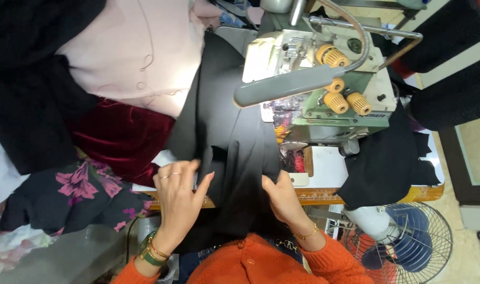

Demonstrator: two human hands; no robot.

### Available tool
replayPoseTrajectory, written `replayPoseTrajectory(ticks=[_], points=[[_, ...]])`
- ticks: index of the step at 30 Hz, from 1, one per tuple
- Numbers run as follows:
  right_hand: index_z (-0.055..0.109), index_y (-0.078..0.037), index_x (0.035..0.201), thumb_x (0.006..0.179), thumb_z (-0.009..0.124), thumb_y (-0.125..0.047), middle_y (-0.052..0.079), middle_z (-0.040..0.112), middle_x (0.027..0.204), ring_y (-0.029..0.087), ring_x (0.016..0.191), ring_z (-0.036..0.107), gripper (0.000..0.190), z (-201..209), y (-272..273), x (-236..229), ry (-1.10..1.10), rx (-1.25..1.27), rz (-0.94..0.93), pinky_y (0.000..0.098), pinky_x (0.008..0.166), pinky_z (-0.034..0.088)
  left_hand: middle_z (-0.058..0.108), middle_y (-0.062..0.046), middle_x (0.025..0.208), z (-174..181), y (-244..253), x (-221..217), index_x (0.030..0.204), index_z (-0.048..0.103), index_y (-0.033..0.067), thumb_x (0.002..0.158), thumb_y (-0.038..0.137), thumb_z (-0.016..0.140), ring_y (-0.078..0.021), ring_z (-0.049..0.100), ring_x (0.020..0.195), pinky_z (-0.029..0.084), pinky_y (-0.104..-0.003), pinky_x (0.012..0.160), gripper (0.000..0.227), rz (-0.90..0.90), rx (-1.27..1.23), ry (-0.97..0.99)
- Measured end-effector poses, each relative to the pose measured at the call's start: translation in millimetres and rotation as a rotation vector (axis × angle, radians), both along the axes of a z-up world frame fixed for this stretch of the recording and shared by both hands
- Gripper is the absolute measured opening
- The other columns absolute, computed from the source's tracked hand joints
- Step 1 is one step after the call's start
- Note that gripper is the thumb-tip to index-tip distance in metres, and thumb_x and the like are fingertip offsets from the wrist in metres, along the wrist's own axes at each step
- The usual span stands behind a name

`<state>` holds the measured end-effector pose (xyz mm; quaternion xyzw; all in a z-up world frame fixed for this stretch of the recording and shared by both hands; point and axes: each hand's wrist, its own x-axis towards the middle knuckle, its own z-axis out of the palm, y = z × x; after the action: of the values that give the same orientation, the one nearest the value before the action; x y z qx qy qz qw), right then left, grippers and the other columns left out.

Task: Using an industrial overlock sewing machine to finish the edges of multiple black fabric pieces.

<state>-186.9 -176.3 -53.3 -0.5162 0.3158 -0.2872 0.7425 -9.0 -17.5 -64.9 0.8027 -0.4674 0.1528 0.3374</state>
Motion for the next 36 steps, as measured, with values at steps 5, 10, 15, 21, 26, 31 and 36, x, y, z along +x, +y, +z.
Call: replayPoseTrajectory(ticks=[5, 10, 15, 21, 26, 31, 36], points=[[0.074, 0.004, 0.112, 0.092, 0.071, -0.005, 0.012, 0.076, 0.094, 0.016, 0.08, 0.066, 0.021, 38.9, 14.4, -8.5, 0.039, -0.095, -0.144, 0.0402, 0.075, 0.06, 0.068, -0.003, 0.07, 16.5, 11.4, 18.4, 0.098, 0.078, 0.0181, 0.085, 0.014, 0.08, -0.0294, 0.057, 0.071, 0.043, -0.037, 0.068, 0.013, -0.031, -0.116, 0.556], [0.068, 0.002, 0.119, 0.091, 0.072, -0.021, 0.011, 0.074, 0.108, 0.02, 0.096, 0.068, 0.037, 15.2, 19.0, -35.5, 0.02, -0.038, -0.067, 0.0345, 0.084, 0.058, 0.057, -0.016, 0.087, 97.1, 18.2, 54.3, 0.12, 0.044, 0.0133, 0.097, 0.006, 0.049, -0.0219, 0.052, 0.078, 0.042, -0.034, 0.073, 0.025, -0.173, -0.752, 1.256], [0.049, 0.003, 0.142, 0.088, 0.075, -0.022, 0.017, 0.065, 0.129, 0.026, 0.116, 0.062, 0.064, 8.7, 33.7, -16.0, -0.137, 0.007, 0.011, 0.0399, 0.104, 0.05, 0.041, -0.016, 0.138, 140.1, -19.6, 58.6, 0.137, 0.036, 0.0015, 0.113, 0.01, 0.052, -0.0297, 0.051, 0.135, 0.04, -0.044, 0.127, 0.03, -0.309, -0.674, 0.487], [0.056, 0.003, 0.137, 0.096, 0.065, -0.017, 0.015, 0.069, 0.131, 0.022, 0.118, 0.066, 0.047, 8.7, 39.5, 4.1, -0.098, 0.069, 0.075, 0.0369, 0.105, 0.052, 0.04, -0.01, 0.163, 120.3, -48.3, 39.6, 0.138, 0.058, 0.0165, 0.099, 0.019, 0.075, -0.0433, 0.025, 0.156, 0.02, -0.063, 0.126, 0.042, -0.268, -0.135, 0.007], [0.053, 0.003, 0.141, 0.096, 0.065, -0.02, 0.015, 0.065, 0.137, 0.023, 0.124, 0.062, 0.052, -7.6, 40.8, 4.4, -0.064, -0.046, 0.045, 0.0373, 0.111, 0.047, 0.074, -0.009, 0.124, 141.8, -93.7, 70.9, 0.125, 0.071, 0.0037, 0.106, 0.008, 0.067, -0.0304, 0.065, 0.121, 0.051, -0.045, 0.098, 0.02, -0.266, -0.226, -0.359], [0.056, 0.004, 0.139, 0.097, 0.063, -0.019, 0.015, 0.067, 0.136, 0.023, 0.123, 0.063, 0.049, -4.6, 45.4, 9.9, -0.033, -0.004, 0.043, 0.0371, 0.109, 0.049, 0.068, -0.008, 0.082, 136.1, -183.1, 131.0, 0.091, 0.062, 0.0077, 0.095, 0.009, 0.071, -0.0289, 0.064, 0.079, 0.053, -0.045, 0.066, 0.01, -0.4, 0.009, -0.232], [0.052, 0.004, 0.142, 0.097, 0.062, -0.015, 0.017, 0.065, 0.137, 0.025, 0.123, 0.063, 0.05, -4.8, 44.0, 11.4, -0.055, 0.06, 0.033, 0.039, 0.109, 0.05, 0.067, -0.011, 0.1, 115.0, -204.2, 146.7, 0.108, 0.071, 0.0131, 0.094, 0.039, 0.076, -0.0359, 0.055, 0.103, 0.043, -0.049, 0.085, 0.031, -0.509, 0.221, -0.225]])
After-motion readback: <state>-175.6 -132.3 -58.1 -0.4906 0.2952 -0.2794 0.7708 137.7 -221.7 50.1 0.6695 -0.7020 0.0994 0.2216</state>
